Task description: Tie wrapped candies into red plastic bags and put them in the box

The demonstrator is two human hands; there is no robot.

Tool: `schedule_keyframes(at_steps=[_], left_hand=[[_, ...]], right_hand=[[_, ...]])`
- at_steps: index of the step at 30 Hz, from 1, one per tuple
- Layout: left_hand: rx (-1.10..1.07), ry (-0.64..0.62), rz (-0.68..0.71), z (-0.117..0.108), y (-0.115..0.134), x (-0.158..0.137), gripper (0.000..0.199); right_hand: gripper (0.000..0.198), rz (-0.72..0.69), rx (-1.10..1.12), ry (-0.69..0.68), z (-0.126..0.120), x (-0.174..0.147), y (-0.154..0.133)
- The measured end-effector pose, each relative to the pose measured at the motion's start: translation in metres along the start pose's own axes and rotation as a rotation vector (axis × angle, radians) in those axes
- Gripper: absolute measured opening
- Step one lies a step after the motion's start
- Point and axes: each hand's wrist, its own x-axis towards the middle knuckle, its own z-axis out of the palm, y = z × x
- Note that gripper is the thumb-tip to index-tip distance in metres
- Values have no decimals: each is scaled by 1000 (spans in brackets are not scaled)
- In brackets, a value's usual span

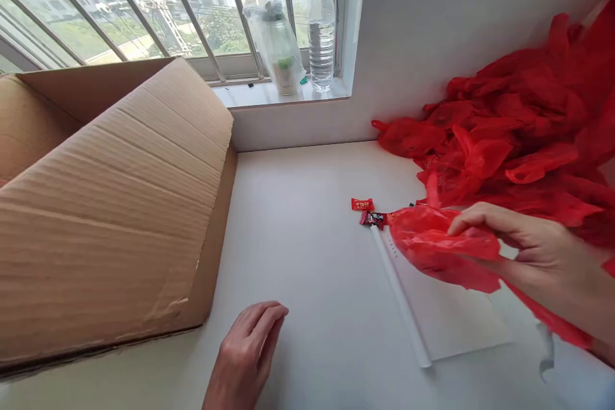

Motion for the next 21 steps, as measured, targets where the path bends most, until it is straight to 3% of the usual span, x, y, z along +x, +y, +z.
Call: schedule_keyframes(at_steps=[4,8,11,14,17,21], left_hand=[[-25,93,-155,-7,5,7,15],[-71,80,-278,-3,8,10,13],[-126,17,-307,5,13,15,18],[-179,-9,-298,14,21,24,31],[-203,-16,-265,20,28,36,43],[-217,-87,-202,25,28,51,29]], right_hand=[[30,-360,-90,-177,82,22,-52],[48,-557,-131,-472,138,2,-71],[46,-569,76,-559,144,-5,-76],[34,-464,243,-433,138,7,-70],[30,-339,149,-319,141,25,-58],[33,-299,18,-451,157,36,-48]])
